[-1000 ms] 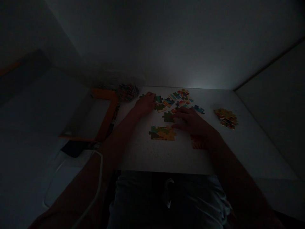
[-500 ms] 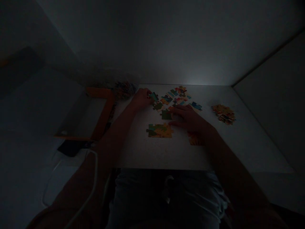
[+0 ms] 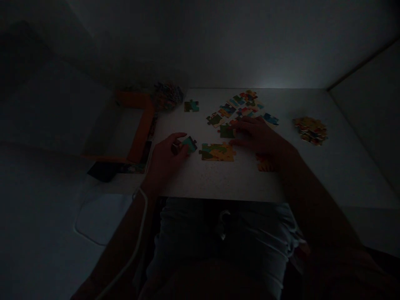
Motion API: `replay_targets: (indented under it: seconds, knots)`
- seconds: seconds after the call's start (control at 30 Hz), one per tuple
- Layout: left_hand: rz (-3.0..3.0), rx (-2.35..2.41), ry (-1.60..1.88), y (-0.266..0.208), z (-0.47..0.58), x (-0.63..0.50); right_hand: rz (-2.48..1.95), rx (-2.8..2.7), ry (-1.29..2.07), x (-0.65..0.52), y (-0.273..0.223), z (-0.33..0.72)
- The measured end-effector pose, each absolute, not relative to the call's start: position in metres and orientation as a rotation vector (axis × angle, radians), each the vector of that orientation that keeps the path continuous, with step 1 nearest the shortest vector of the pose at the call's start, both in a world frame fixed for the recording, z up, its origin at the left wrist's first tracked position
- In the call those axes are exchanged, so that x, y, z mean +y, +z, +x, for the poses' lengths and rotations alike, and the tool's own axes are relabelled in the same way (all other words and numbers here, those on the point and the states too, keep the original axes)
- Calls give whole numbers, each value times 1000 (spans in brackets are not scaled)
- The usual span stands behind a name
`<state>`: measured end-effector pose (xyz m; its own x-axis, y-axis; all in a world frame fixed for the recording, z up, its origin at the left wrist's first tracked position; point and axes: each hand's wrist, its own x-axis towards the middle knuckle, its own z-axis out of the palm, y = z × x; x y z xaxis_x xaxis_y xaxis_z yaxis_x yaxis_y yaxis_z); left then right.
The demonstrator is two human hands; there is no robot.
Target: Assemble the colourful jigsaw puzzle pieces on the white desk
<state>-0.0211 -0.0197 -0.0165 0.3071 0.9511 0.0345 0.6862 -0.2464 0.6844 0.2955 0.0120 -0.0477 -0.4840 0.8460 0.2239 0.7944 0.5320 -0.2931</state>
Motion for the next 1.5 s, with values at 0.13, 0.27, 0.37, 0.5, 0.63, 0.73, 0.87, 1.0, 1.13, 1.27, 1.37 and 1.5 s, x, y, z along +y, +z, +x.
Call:
replay_targets:
  seconds: [0.13, 0.27, 0.37, 0.5, 0.63, 0.73, 0.87, 1.0, 1.13, 1.27, 1.37, 1.5]
  knots:
    - [2131, 1536, 512, -23, -33, -31, -1393, -2407, 230, 12, -49, 295]
    - [2214, 1511, 515, -21, -41, -31, -1402, -2419, 240, 13, -49, 296]
    - [2278, 1501, 560, -23, -44, -30, -1367, -2442, 215, 12, -48, 294]
    - [2337, 1504, 488, -27, -46, -27, -1313, -2474, 211, 7, -42, 283]
    - [2356, 1433, 470, -24, -46, -26, -1189, -2580, 261, -1, -36, 259]
    - [2363, 1345, 434, -16, -47, -26, -1152, -2685, 188, -7, -31, 240]
    - [2349, 1259, 402, -13, -49, -25, -1153, -2769, 142, -20, -29, 229]
    - [2305, 1245, 482, -19, -49, -25, -1222, -2777, 214, -38, -35, 237]
    - [2276, 1216, 514, -14, -53, -22, -1268, -2722, 204, -41, -32, 243]
    - [2293, 1234, 492, -12, -58, -21, -1305, -2484, 169, 13, -24, 228]
    - [2302, 1303, 559, -21, -59, -21, -1388, -2316, 143, 79, -29, 212]
    - [2310, 1370, 636, -31, -57, -23, -1494, -2283, 118, 148, -47, 201]
